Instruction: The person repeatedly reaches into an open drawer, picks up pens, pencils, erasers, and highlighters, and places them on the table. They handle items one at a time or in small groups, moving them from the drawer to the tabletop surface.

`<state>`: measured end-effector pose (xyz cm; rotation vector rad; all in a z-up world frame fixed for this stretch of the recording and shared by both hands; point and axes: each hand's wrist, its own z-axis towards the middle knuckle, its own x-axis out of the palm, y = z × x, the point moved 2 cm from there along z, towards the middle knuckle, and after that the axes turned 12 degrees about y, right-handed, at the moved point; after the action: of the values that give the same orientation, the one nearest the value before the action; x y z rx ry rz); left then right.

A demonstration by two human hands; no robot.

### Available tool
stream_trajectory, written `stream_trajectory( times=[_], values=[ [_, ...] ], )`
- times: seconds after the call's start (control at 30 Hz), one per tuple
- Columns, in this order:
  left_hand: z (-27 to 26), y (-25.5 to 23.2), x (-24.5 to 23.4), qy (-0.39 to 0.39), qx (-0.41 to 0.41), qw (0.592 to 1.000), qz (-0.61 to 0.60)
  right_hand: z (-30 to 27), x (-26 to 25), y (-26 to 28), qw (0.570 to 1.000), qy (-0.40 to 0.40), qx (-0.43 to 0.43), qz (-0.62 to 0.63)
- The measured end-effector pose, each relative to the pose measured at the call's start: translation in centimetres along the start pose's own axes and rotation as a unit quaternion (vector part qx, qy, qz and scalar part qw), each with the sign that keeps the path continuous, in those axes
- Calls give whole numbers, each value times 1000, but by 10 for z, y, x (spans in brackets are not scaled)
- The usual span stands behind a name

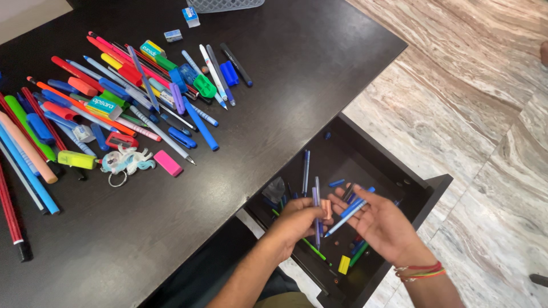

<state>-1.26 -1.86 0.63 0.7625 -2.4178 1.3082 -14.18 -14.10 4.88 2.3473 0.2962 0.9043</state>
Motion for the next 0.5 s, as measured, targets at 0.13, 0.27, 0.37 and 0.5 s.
stream_trajectory(
  times=[0.13, 0.27, 0.37, 0.5],
  values=[
    [-13, -17, 6, 12, 30, 999, -3, -13, 13, 20, 1000, 9, 4, 30],
    [-20, -39, 19, 24, 37, 999, 3, -30, 26, 43, 999, 14, -11, 46],
    [-28, -54, 32, 56, 66, 996, -27, -44, 36, 58, 997, 44, -28, 59],
    [-41, -72, 49, 75, 63, 995, -32, -61, 46, 75, 997, 45, -49, 46]
  ],
)
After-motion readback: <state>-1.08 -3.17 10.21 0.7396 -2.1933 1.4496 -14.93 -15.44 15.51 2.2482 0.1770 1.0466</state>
